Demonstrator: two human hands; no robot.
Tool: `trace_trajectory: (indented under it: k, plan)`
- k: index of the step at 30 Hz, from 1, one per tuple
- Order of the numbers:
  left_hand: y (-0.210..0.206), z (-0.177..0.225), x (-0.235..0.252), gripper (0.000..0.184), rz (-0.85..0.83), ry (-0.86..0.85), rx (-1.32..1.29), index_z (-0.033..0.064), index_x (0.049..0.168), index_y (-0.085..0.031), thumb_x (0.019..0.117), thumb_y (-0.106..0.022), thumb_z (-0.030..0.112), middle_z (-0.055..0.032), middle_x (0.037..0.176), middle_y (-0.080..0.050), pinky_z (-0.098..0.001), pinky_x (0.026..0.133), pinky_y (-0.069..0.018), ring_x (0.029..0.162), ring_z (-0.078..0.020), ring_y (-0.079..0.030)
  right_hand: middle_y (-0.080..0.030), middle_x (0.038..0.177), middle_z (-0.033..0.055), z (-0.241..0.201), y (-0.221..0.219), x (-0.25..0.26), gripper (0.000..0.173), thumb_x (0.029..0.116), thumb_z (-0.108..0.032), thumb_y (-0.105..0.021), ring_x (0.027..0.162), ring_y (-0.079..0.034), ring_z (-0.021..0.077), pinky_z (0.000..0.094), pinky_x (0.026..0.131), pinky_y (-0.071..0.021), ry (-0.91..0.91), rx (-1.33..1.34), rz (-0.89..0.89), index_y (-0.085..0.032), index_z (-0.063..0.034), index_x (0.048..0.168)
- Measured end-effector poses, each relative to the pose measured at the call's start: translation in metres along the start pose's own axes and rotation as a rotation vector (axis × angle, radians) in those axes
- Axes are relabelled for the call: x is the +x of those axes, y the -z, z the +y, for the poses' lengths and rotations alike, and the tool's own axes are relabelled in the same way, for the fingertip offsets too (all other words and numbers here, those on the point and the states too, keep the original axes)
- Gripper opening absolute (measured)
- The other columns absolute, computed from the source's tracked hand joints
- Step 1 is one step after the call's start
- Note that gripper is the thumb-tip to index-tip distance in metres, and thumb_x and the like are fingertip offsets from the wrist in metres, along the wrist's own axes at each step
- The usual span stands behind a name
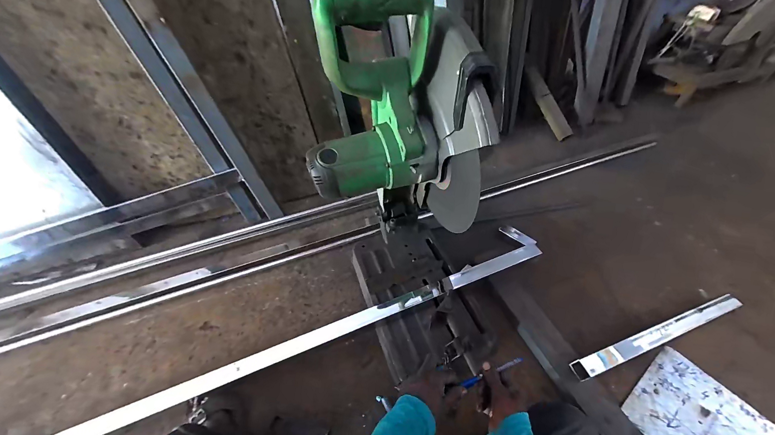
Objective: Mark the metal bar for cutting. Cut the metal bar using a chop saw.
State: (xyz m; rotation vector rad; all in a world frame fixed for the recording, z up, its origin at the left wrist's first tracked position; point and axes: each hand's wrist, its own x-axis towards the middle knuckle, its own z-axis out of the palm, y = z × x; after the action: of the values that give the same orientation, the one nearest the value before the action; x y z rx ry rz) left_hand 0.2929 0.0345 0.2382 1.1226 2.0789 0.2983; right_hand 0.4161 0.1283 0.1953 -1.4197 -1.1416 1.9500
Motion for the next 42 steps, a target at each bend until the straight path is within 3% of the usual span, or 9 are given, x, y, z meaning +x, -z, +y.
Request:
trace_trajectory:
  k: [5, 8, 11, 15, 22, 29, 36, 39, 42]
  plan:
    - [0.013, -0.016, -0.008, 0.043, 0.039, 0.057, 0.057, 0.0200, 0.131, -0.070, 0.1030, -0.055, 0.048, -0.0129, 0.155, -0.046, -0.0557, 0.113, -0.0410, 0.138, -0.0332, -0.050, -0.048, 0.058, 0.0018, -0.032, 0.068, 0.030, 0.037, 0.1097, -0.033, -0.049, 0.044, -0.047, 0.0115, 0.0287, 0.044, -0.0471, 0.000, 0.047, 0.325, -0.058, -0.0002, 0.097]
    - [0.020, -0.052, -0.002, 0.044, 0.054, 0.018, -0.187, 0.0042, 0.125, -0.070, 0.1037, -0.058, 0.041, -0.0212, 0.132, -0.063, -0.0517, 0.108, -0.0460, 0.122, -0.0338, -0.061, -0.060, 0.067, 0.0084, -0.048, 0.090, 0.026, 0.031, 0.1112, -0.025, -0.046, 0.047, -0.056, 0.0152, 0.0318, 0.046, -0.0523, 0.257, -0.037, 0.321, -0.057, 0.0028, 0.118]
    - [0.017, -0.051, -0.005, 0.040, -0.054, -0.078, -0.374, 0.0007, 0.122, -0.069, 0.1050, -0.057, 0.035, -0.0182, 0.116, -0.068, -0.0450, 0.098, -0.0496, 0.105, -0.0246, -0.064, -0.070, 0.100, 0.0203, -0.033, 0.068, 0.009, 0.035, 0.1080, -0.010, -0.044, 0.068, -0.067, 0.0256, 0.0438, 0.063, -0.0587, 0.446, -0.420, 0.132, -0.051, 0.0076, 0.137]
    - [0.019, -0.029, -0.010, 0.035, -0.167, -0.165, -0.401, -0.0014, 0.115, -0.068, 0.1052, -0.056, 0.030, -0.0110, 0.100, -0.066, -0.0365, 0.087, -0.0494, 0.088, -0.0140, -0.059, -0.067, 0.121, 0.0268, -0.019, 0.027, 0.002, 0.032, 0.1009, -0.013, -0.057, 0.112, -0.066, 0.0420, 0.0573, 0.099, -0.0510, 0.567, -0.892, 0.036, -0.064, 0.0057, 0.126]
    - [0.017, -0.020, -0.009, 0.036, -0.214, -0.190, -0.321, -0.0021, 0.116, -0.069, 0.1058, -0.056, 0.030, -0.0176, 0.114, -0.066, -0.0399, 0.093, -0.0494, 0.098, -0.0207, -0.061, -0.063, 0.132, 0.0282, -0.009, 0.020, 0.002, 0.028, 0.1014, -0.017, -0.058, 0.106, -0.069, 0.0443, 0.0555, 0.088, -0.0573, 0.644, -1.031, 0.026, -0.065, 0.0016, 0.121]
    - [0.007, -0.023, -0.004, 0.035, -0.134, -0.207, -0.418, -0.0034, 0.111, -0.072, 0.1042, -0.058, 0.028, -0.0187, 0.124, -0.064, -0.0383, 0.100, -0.0488, 0.109, -0.0210, -0.062, -0.046, 0.153, 0.0261, -0.029, 0.009, -0.006, 0.036, 0.1042, -0.024, -0.055, 0.128, -0.059, 0.0420, 0.0535, 0.102, -0.0505, 0.352, -1.279, -0.049, -0.058, -0.0025, 0.133]
    - [0.019, -0.014, -0.005, 0.034, -0.087, -0.163, -0.556, -0.0023, 0.119, -0.067, 0.1041, -0.058, 0.027, -0.0094, 0.102, -0.067, -0.0301, 0.080, -0.0529, 0.084, -0.0101, -0.061, -0.066, 0.124, 0.0246, -0.042, 0.015, -0.001, 0.045, 0.1022, -0.026, -0.059, 0.116, -0.065, 0.0387, 0.0533, 0.102, -0.0506, 0.280, -1.035, -0.113, -0.055, 0.0023, 0.137]
    - [0.029, -0.028, 0.000, 0.052, 0.049, -0.194, -0.559, 0.0014, 0.143, -0.054, 0.1008, -0.060, 0.033, -0.0163, 0.132, -0.064, -0.0396, 0.100, -0.0531, 0.113, -0.0215, -0.065, -0.069, 0.116, 0.0201, -0.052, 0.005, -0.001, 0.045, 0.0957, -0.026, -0.072, 0.108, -0.068, 0.0285, 0.0432, 0.098, -0.0545, 0.289, -0.776, -0.238, -0.060, 0.0051, 0.127]
    - [0.040, -0.037, 0.006, 0.064, 0.110, -0.224, -0.460, 0.0049, 0.148, -0.048, 0.0933, -0.069, 0.030, -0.0166, 0.141, -0.058, -0.0433, 0.095, -0.0559, 0.109, -0.0252, -0.067, -0.066, 0.107, 0.0175, -0.047, -0.021, 0.000, 0.039, 0.0924, -0.014, -0.073, 0.094, -0.066, 0.0226, 0.0389, 0.087, -0.0565, 0.304, -0.576, -0.545, -0.057, 0.0074, 0.122]
